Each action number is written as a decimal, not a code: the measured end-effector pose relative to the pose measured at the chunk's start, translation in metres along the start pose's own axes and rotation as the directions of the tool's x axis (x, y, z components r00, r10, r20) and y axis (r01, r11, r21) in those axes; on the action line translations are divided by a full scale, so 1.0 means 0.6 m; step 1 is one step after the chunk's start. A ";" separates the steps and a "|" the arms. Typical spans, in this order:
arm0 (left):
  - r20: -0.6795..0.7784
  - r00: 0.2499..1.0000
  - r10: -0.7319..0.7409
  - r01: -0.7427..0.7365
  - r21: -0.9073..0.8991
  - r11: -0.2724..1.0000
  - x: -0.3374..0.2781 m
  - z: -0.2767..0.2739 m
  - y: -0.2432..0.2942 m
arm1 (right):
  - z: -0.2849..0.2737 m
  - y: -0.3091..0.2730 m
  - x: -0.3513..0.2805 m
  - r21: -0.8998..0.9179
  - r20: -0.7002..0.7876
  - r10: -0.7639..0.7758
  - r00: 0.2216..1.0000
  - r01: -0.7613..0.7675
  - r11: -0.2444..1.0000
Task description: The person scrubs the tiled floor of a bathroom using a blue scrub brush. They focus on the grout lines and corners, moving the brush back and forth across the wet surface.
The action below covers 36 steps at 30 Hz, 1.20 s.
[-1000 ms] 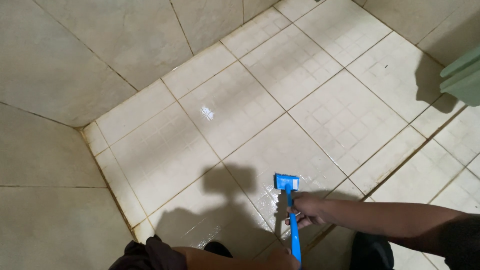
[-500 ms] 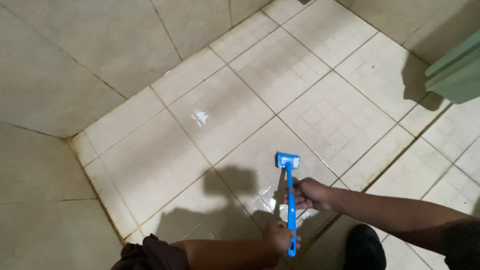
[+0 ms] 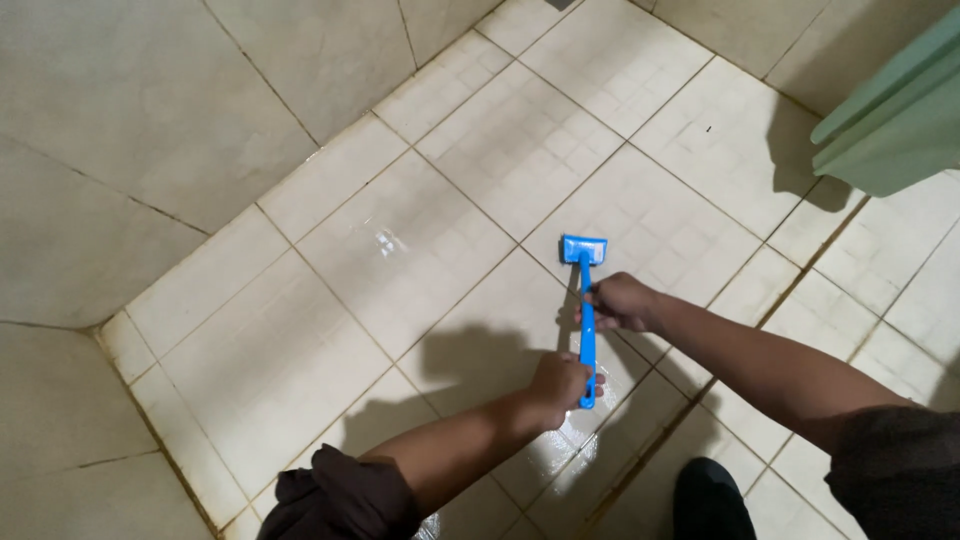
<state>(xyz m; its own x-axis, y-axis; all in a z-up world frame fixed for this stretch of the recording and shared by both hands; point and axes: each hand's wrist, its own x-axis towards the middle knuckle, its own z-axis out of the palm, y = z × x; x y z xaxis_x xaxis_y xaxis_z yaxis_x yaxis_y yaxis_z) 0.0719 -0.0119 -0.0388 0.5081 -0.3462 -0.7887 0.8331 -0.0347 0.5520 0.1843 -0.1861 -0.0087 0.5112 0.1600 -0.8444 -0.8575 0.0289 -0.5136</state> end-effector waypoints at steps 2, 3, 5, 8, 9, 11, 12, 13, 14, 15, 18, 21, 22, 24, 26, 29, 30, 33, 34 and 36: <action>0.026 0.998 0.050 -0.049 -0.024 0.998 0.038 0.003 0.010 | -0.025 -0.014 0.032 -0.045 -0.003 -0.022 1.000 0.022 0.999; 0.028 0.997 0.070 -0.069 -0.059 0.996 0.047 0.005 0.019 | -0.040 -0.015 0.055 -0.056 0.036 -0.045 0.998 0.047 0.997; 0.026 0.996 0.082 -0.079 -0.098 0.992 0.053 0.009 0.021 | -0.047 -0.016 0.066 -0.064 0.077 -0.057 0.995 0.062 0.996; -0.018 0.997 0.077 -0.078 -0.076 0.994 0.023 0.015 0.017 | -0.022 -0.017 0.038 -0.084 0.037 -0.082 0.996 0.085 0.993; -0.054 0.998 0.043 -0.045 -0.038 0.998 -0.004 0.019 0.019 | -0.012 -0.007 0.031 -0.057 0.024 -0.056 0.998 0.058 0.997; -0.088 0.996 0.013 -0.013 -0.001 1.000 -0.035 0.020 -0.002 | 0.011 0.008 0.004 -0.029 0.008 -0.033 0.999 0.033 0.999; -0.093 0.996 -0.013 0.012 -0.013 1.000 -0.040 0.017 -0.025 | 0.026 0.012 -0.015 -0.069 -0.013 -0.007 1.000 0.006 0.998; -0.097 0.995 -0.039 0.036 -0.026 0.999 -0.046 0.012 -0.049 | 0.041 0.018 -0.035 -0.109 -0.035 0.018 0.999 -0.022 0.994; -0.099 0.994 -0.037 0.034 -0.028 0.999 -0.056 0.010 -0.061 | 0.050 0.023 -0.048 -0.111 -0.034 0.017 0.999 -0.021 0.994; -0.079 0.996 -0.052 0.047 -0.063 0.997 -0.067 0.008 -0.074 | 0.060 0.029 -0.062 -0.110 -0.027 0.045 0.999 -0.048 0.993; -0.054 0.994 -0.097 0.090 -0.108 0.990 -0.107 0.002 -0.079 | 0.079 0.047 -0.085 -0.117 0.002 0.089 0.996 -0.088 0.989; -0.048 0.990 -0.130 0.125 -0.091 0.988 -0.117 -0.016 -0.083 | 0.094 0.061 -0.091 -0.136 0.010 0.098 0.995 -0.095 0.986; -0.046 0.990 -0.130 0.126 -0.065 0.990 -0.113 -0.022 -0.087 | 0.097 0.065 -0.092 -0.148 -0.001 0.089 0.996 -0.088 0.985; -0.033 0.992 -0.119 0.118 -0.014 0.993 -0.110 -0.029 -0.081 | 0.093 0.071 -0.091 -0.106 -0.019 0.093 0.995 -0.094 0.990; -0.017 0.993 -0.114 0.115 0.039 0.993 -0.114 -0.025 -0.075 | 0.081 0.083 -0.090 -0.059 -0.038 0.102 0.994 -0.104 0.993; 0.031 0.990 -0.141 0.137 0.103 0.985 -0.117 -0.001 -0.052 | 0.040 0.096 -0.093 -0.027 -0.079 0.104 0.991 -0.107 0.994; 0.047 0.989 -0.143 0.137 0.118 0.984 -0.115 0.007 -0.047 | 0.026 0.104 -0.095 -0.002 -0.102 0.102 0.990 -0.102 0.995; 0.093 0.985 -0.142 0.126 0.164 0.978 -0.109 0.030 -0.035 | -0.032 0.139 -0.074 0.034 -0.122 0.088 0.989 -0.085 0.996; 0.125 0.983 -0.137 0.110 0.202 0.973 -0.104 0.039 -0.029 | -0.059 0.151 -0.065 0.052 -0.122 0.070 0.990 -0.064 0.997; 0.148 0.977 -0.156 0.120 0.225 0.967 -0.102 0.057 -0.021 | -0.062 0.139 -0.096 0.081 -0.173 0.088 0.981 -0.075 0.994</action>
<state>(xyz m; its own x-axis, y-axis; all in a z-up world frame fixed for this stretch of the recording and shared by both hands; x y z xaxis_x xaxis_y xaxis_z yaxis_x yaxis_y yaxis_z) 0.0231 -0.0223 0.0117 0.3342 -0.4719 -0.8159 0.8174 -0.2859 0.5001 0.0858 -0.2295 -0.0086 0.4361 -0.0109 -0.8998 -0.8952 0.0965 -0.4351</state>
